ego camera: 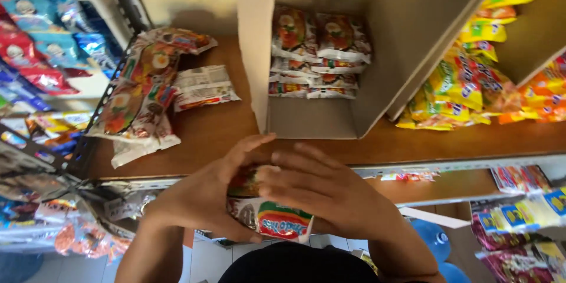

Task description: The person wipes the inside of a cardboard box with a cloth and then stacks individual instant noodle packets inside the box on a wooden shelf.

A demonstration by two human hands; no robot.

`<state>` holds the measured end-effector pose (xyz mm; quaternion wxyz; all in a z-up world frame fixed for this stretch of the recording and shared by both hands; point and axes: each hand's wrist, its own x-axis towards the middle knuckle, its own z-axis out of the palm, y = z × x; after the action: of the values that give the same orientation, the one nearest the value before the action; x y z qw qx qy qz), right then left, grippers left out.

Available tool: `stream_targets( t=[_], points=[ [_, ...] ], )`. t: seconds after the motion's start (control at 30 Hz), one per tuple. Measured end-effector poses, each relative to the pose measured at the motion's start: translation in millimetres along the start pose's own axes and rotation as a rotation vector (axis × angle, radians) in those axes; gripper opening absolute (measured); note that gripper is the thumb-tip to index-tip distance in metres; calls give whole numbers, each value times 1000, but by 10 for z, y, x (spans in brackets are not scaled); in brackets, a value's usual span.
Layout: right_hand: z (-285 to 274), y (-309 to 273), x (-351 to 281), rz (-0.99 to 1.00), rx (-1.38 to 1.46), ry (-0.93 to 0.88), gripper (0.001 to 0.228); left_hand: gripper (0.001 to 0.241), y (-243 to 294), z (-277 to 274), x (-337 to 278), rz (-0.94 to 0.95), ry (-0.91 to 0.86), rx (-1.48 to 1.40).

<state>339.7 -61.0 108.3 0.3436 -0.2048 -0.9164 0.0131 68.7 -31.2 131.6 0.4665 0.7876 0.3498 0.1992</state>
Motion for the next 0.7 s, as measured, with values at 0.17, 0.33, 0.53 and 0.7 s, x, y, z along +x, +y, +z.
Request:
stream_targets(
  t=[0.17,0.33,0.53,0.7],
  points=[
    [-194,-18,-50,21,82,-60,46,137,-272,62,196,139,-143,-71],
    [-497,43,-152,406,48,240,44,85,-748,207,456,388,720,-572],
    [-358,1142,598,335,-556,444,55,94,-1124,460,934,255,890,686],
    [302,2005,1005,390,-706,380,59,82,-1351,550,1023,275,879,681]
  ],
)
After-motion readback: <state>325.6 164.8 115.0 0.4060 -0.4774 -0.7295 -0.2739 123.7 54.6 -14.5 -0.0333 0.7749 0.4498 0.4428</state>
